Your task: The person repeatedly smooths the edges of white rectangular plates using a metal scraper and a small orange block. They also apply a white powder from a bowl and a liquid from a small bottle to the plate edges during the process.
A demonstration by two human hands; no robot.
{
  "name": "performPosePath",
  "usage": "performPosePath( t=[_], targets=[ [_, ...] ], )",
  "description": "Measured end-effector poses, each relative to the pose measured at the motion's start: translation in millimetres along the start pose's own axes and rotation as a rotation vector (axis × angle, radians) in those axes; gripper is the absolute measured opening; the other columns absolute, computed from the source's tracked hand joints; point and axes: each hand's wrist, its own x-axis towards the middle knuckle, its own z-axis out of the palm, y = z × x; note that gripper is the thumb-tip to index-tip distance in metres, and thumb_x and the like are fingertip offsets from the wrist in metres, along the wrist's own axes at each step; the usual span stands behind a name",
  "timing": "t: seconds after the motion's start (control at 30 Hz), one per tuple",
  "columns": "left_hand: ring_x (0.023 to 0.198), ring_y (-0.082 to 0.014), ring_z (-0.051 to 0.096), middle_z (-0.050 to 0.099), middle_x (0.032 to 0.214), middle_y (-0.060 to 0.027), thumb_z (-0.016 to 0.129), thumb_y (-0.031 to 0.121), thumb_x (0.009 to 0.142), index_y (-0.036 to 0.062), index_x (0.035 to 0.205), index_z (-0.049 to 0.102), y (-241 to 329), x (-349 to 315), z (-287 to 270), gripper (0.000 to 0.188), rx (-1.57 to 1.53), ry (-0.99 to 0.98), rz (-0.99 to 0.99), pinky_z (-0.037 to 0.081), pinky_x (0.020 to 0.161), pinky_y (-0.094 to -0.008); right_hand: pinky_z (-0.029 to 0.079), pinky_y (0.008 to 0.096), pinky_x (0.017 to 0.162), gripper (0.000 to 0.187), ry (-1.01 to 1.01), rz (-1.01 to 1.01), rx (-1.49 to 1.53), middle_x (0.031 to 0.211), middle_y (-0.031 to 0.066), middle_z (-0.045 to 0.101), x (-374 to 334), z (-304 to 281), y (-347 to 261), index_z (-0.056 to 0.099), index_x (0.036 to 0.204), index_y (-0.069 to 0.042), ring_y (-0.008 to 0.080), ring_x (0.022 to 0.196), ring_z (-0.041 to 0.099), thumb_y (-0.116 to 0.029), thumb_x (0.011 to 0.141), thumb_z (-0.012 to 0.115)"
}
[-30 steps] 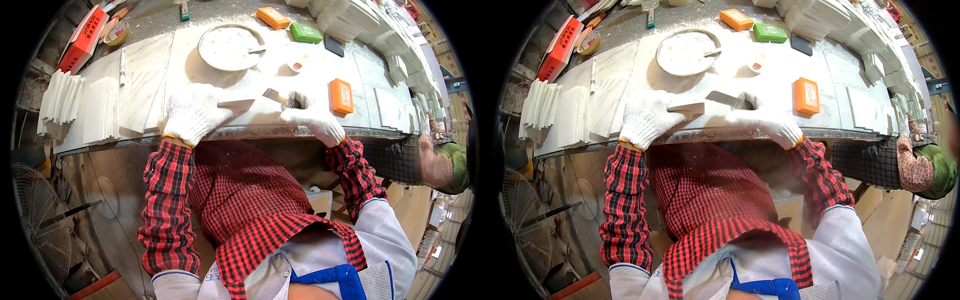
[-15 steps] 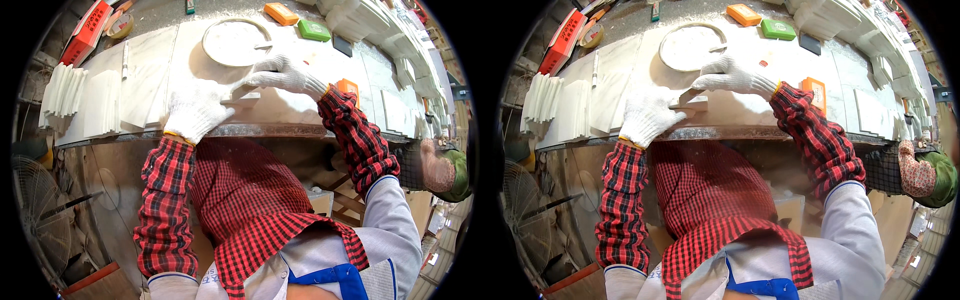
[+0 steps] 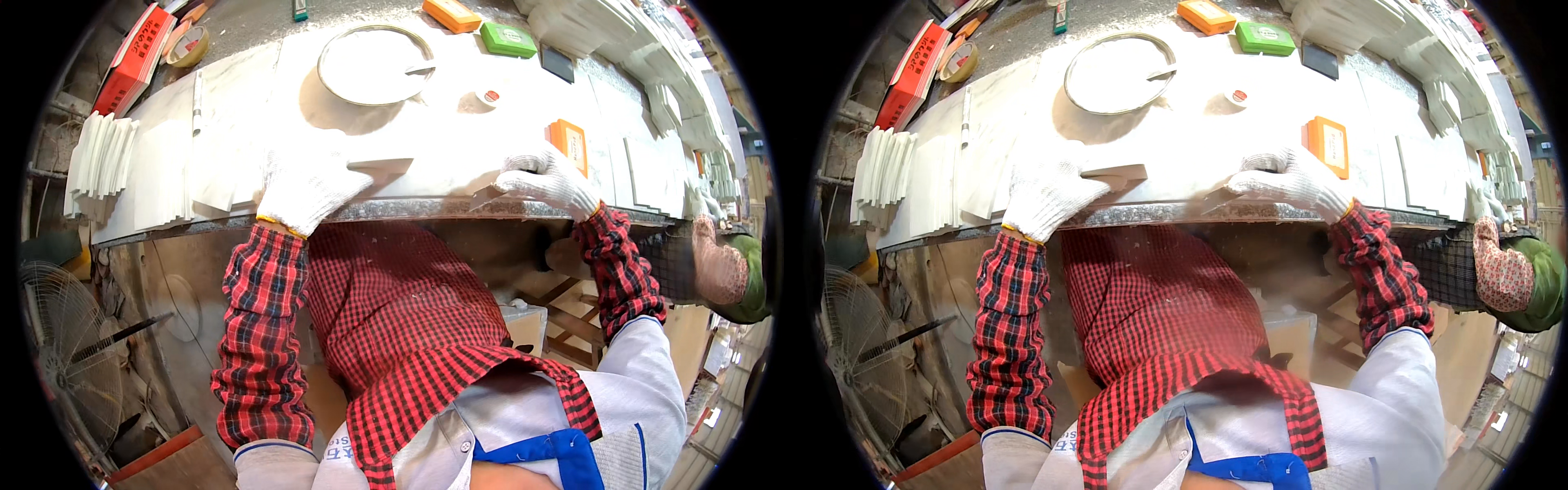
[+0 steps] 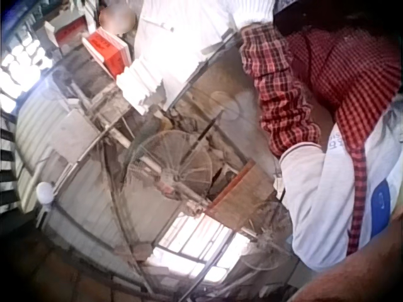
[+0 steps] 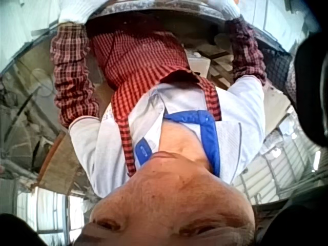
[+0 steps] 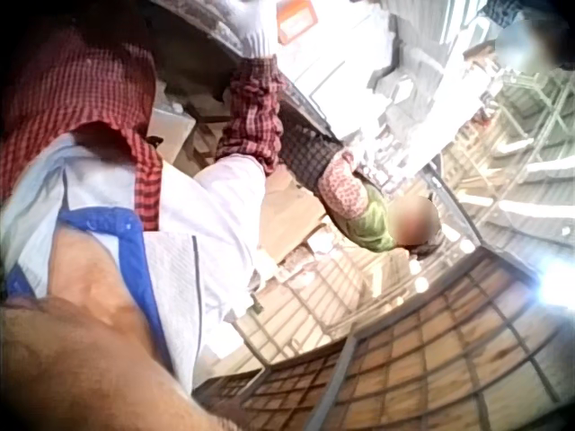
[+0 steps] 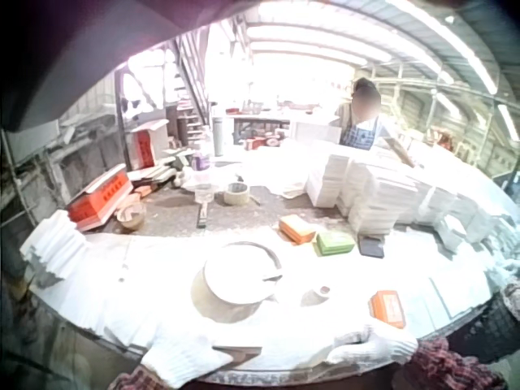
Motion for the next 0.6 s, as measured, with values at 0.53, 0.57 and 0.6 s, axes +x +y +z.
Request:
performPosePath(
  t=[0.53,0.57,0.6],
  targets=[
    [0.082,-0.0329,0.071,0.071,0.09,-0.0146,0.076,0.048,0.08,0.0078,0.099,0.073,-6.3,-3.1,3.3,0.044,-0.018,-0.057,-0.028,0.057,0.07,-0.0434,0.039,0.0207,0.068,0.045,0.344,0.051,0.838,0.092,-0.0019,0.058,-20.7,118.3,-31.5,0.058,0.13,0.005,0.0052,0.077,0.046,-0.016,0.093,0.072],
    [0.081,-0.0317,0.071,0.071,0.09,-0.0134,0.076,0.049,0.081,0.0092,0.098,0.074,-7.2,-3.7,3.3,0.043,-0.034,0.0,-0.002,0.056,0.07,-0.0421,0.036,0.0207,0.063,0.046,0.341,0.077,0.828,0.087,-0.0031,0.053,-16.6,122.5,-24.1,0.056,0.131,0.006,0.0056,0.073,0.041,-0.019,0.094,0.07],
    [0.08,-0.0304,0.071,0.072,0.09,-0.0121,0.075,0.05,0.081,0.0106,0.098,0.074,-6.9,-2.1,5.2,0.042,-0.048,0.057,0.026,0.056,0.069,-0.0408,0.032,0.0207,0.059,0.048,0.339,0.102,0.82,0.083,-0.0043,0.048,-14.0,124.3,-17.2,0.054,0.131,0.007,0.006,0.068,0.037,-0.022,0.096,0.069]
  ],
)
